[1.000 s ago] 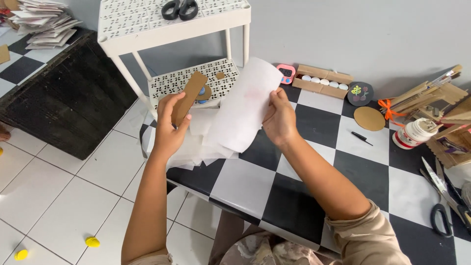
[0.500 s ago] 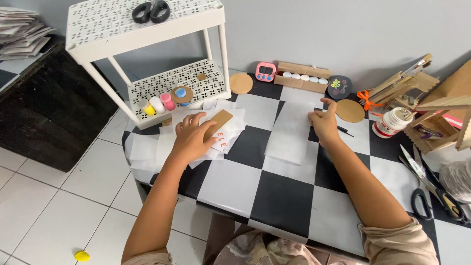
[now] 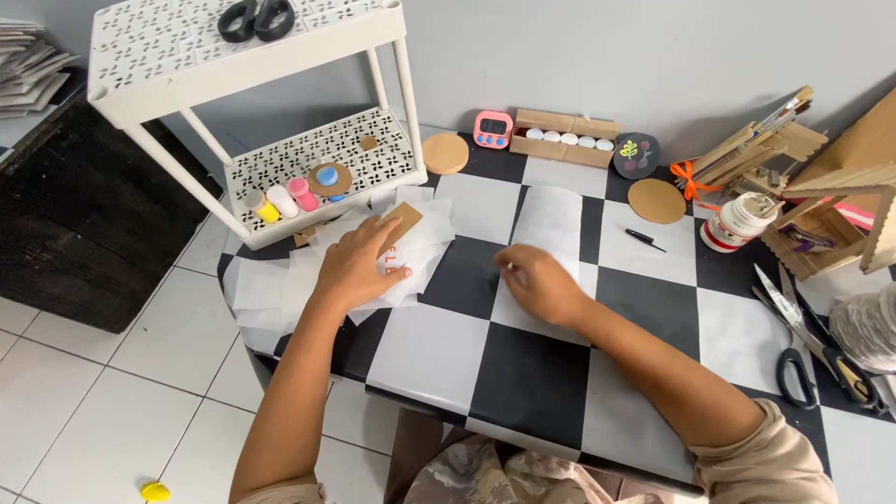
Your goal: The person is wrapping a piece of cardboard with white paper, folding the edges, and then using scissors to trim the excess paper.
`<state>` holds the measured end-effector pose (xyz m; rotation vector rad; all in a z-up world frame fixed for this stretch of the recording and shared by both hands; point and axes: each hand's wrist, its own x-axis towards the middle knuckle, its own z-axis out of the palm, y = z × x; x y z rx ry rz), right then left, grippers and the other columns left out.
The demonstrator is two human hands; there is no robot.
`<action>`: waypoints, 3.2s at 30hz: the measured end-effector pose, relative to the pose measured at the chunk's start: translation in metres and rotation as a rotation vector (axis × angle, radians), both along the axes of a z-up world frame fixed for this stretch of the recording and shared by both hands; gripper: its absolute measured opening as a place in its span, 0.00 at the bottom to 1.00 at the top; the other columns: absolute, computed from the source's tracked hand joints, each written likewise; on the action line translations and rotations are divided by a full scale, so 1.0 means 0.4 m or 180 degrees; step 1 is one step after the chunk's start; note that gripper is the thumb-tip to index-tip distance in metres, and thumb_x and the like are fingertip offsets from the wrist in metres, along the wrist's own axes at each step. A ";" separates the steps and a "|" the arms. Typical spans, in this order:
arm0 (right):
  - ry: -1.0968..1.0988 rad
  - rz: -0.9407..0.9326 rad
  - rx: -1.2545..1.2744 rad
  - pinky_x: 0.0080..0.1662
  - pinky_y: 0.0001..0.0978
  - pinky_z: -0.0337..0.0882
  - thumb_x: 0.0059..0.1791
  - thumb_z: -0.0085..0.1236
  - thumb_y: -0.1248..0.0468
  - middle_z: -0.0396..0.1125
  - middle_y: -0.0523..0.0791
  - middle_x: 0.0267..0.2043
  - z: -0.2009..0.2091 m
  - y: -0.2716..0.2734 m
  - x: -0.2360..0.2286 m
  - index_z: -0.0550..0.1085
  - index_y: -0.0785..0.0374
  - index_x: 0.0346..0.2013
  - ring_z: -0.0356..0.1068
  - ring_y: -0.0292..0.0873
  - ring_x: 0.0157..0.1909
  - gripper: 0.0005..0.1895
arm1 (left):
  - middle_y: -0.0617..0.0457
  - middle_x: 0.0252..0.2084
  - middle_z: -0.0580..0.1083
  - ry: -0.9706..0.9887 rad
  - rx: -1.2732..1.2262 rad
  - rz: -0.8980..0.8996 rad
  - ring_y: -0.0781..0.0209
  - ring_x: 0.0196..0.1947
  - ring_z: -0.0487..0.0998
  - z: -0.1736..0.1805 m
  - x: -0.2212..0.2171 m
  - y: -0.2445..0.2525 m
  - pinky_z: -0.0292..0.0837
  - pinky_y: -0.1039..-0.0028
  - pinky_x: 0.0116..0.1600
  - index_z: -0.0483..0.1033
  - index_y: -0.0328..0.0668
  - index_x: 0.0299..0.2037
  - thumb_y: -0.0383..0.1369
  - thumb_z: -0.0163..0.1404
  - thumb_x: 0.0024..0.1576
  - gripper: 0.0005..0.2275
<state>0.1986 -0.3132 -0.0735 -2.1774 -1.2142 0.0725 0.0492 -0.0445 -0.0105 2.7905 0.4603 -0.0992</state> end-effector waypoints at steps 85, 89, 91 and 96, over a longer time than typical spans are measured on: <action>-0.0007 -0.1474 0.0484 0.53 0.46 0.73 0.51 0.59 0.60 0.65 0.50 0.50 0.026 -0.338 0.166 0.70 0.58 0.56 0.70 0.53 0.54 0.19 | 0.53 0.44 0.74 -0.0809 -0.1472 -0.0429 0.53 0.50 0.76 -0.190 0.543 -0.329 0.76 0.66 0.48 0.77 0.47 0.46 0.38 0.59 0.55 0.12; -0.0031 -0.1476 0.0589 0.49 0.45 0.75 0.51 0.59 0.62 0.64 0.50 0.51 0.013 -0.331 0.138 0.69 0.59 0.55 0.70 0.52 0.50 0.19 | 0.44 0.47 0.75 -0.1262 -0.2974 0.0152 0.48 0.50 0.75 -0.166 0.512 -0.376 0.74 0.61 0.48 0.69 0.44 0.51 0.32 0.59 0.51 0.19; -0.0064 -0.1481 0.0632 0.48 0.45 0.75 0.50 0.60 0.62 0.64 0.51 0.50 0.011 -0.328 0.121 0.69 0.60 0.54 0.70 0.53 0.50 0.18 | 0.44 0.47 0.75 -0.1218 -0.3497 0.0293 0.52 0.49 0.74 -0.161 0.503 -0.399 0.73 0.63 0.48 0.67 0.44 0.54 0.30 0.58 0.52 0.20; -0.0155 -0.1205 0.0125 0.47 0.47 0.78 0.48 0.61 0.62 0.63 0.49 0.49 0.003 -0.317 0.107 0.67 0.58 0.55 0.71 0.55 0.51 0.22 | 0.57 0.42 0.70 -0.1018 -0.5299 0.0056 0.64 0.42 0.76 -0.145 0.492 -0.427 0.79 0.74 0.45 0.66 0.44 0.59 0.34 0.54 0.59 0.19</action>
